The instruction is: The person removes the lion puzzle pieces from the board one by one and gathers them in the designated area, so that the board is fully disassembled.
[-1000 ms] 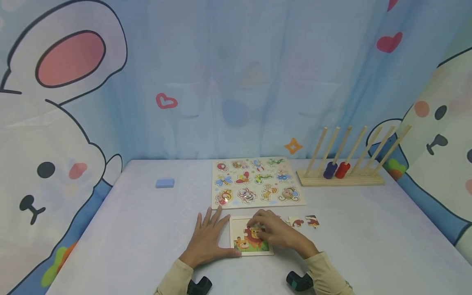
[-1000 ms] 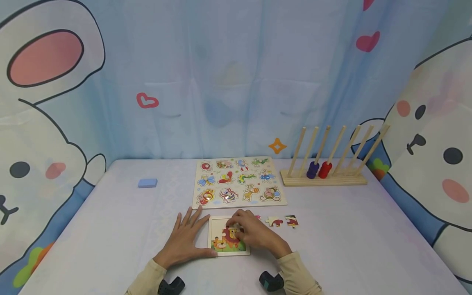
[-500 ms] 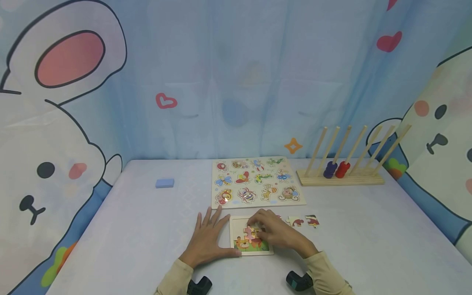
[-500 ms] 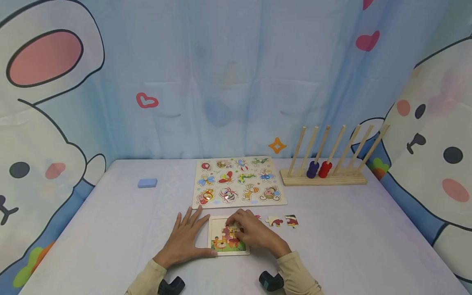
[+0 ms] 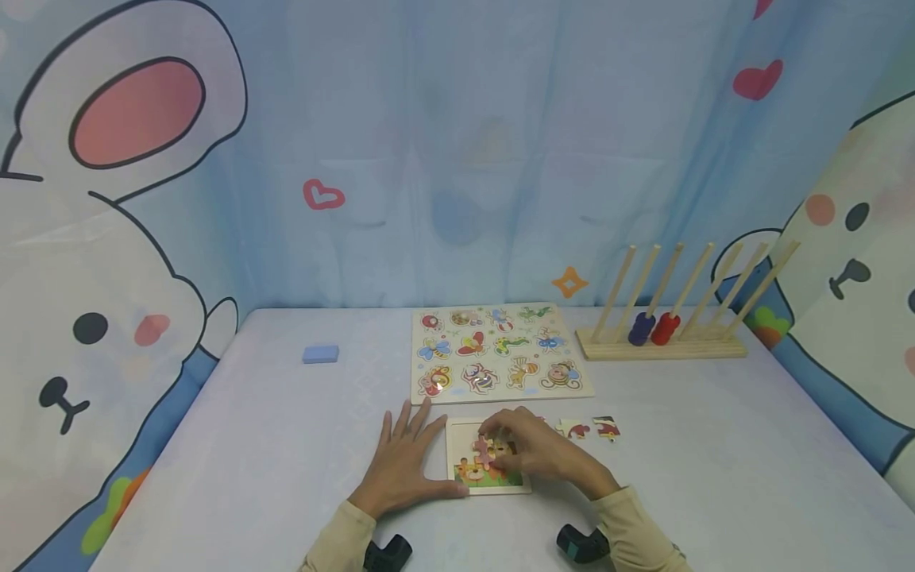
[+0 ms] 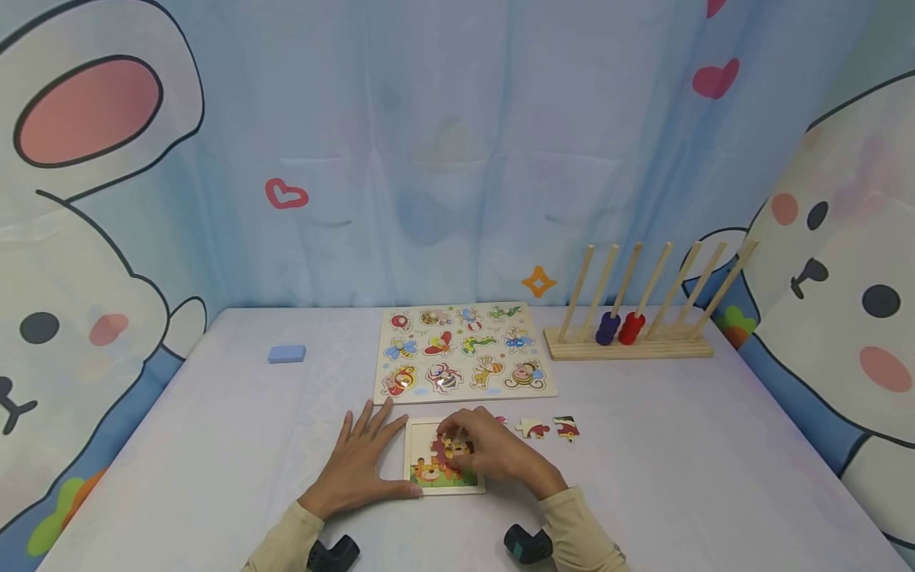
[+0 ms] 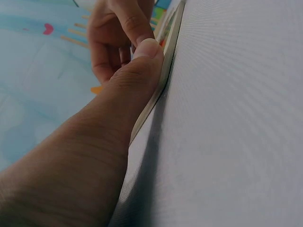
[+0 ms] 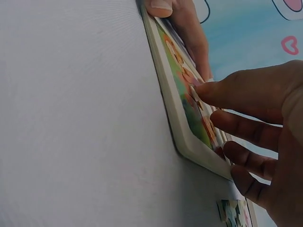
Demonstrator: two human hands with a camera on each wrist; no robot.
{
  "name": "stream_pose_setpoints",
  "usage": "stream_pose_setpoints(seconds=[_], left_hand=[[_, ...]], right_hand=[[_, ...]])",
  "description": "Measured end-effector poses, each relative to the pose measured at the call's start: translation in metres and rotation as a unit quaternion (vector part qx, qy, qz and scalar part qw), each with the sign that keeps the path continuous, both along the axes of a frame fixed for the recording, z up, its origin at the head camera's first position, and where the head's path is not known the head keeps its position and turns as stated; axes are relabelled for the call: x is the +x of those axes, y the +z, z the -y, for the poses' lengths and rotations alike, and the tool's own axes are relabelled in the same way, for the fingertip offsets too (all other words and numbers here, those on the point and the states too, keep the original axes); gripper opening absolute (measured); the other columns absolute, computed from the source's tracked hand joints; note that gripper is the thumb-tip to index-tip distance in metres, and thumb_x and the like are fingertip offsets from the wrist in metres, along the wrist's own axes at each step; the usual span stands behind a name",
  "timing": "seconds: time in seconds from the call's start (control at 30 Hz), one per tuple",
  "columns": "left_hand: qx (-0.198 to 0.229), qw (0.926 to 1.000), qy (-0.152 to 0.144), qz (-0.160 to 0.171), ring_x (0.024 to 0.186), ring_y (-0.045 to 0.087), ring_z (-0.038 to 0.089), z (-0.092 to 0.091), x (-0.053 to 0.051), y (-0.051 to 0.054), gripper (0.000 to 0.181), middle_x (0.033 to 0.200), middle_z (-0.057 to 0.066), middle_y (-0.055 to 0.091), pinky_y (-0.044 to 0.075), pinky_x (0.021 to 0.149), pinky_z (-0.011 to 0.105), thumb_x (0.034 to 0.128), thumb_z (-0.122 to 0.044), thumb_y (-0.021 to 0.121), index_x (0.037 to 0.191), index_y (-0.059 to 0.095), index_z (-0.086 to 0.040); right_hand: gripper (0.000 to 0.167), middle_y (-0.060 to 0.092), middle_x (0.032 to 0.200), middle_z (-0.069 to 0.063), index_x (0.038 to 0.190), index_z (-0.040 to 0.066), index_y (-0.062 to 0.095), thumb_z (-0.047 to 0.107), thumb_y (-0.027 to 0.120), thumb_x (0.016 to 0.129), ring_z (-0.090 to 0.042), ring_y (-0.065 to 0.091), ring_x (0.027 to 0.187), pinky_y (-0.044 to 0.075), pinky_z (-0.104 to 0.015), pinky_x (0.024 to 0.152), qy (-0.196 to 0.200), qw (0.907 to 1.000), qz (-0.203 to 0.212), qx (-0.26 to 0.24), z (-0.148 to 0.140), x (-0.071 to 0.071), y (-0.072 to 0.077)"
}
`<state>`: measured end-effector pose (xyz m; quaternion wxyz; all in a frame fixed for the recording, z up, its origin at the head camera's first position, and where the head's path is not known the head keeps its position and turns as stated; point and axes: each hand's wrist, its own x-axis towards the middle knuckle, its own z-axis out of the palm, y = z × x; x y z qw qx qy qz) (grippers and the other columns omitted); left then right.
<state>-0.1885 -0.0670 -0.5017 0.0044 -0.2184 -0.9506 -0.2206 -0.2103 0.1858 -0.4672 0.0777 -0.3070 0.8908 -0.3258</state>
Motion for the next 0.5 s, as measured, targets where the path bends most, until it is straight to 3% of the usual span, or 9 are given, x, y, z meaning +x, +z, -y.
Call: stream_pose_setpoints(seconds=[0.37,0.5], left_hand=[[0.001,1.0000,0.000,0.003,0.147,0.004,0.036,0.0000,-0.0002,0.0012,0.108,0.160,0.008,0.014,0.001,0.116,0.058,0.0639,-0.084,0.059,0.148,0.038,-0.021],[0.002,1.0000,0.000,0.002,0.147,0.004,0.036,0.0001,-0.0004,0.0011,0.108,0.160,0.008,0.015,0.001,0.116,0.059,0.0637,-0.084,0.059,0.148,0.038,-0.020]], right_hand=[[0.041,0.064,0.107,0.003,0.120,0.008,0.064,0.020,0.076,0.083,-0.012,0.050,0.090,0.047,-0.029,0.076,-0.004,0.9992,-0.027,0.028,0.0041,0.0008,0.0004],[0.038,0.065,0.108,0.004,0.118,0.011,0.066,0.022,0.076,0.082,-0.012,0.052,0.093,0.047,-0.031,0.080,-0.012,0.9991,-0.029,0.027,0.0036,0.0006,0.0007]])
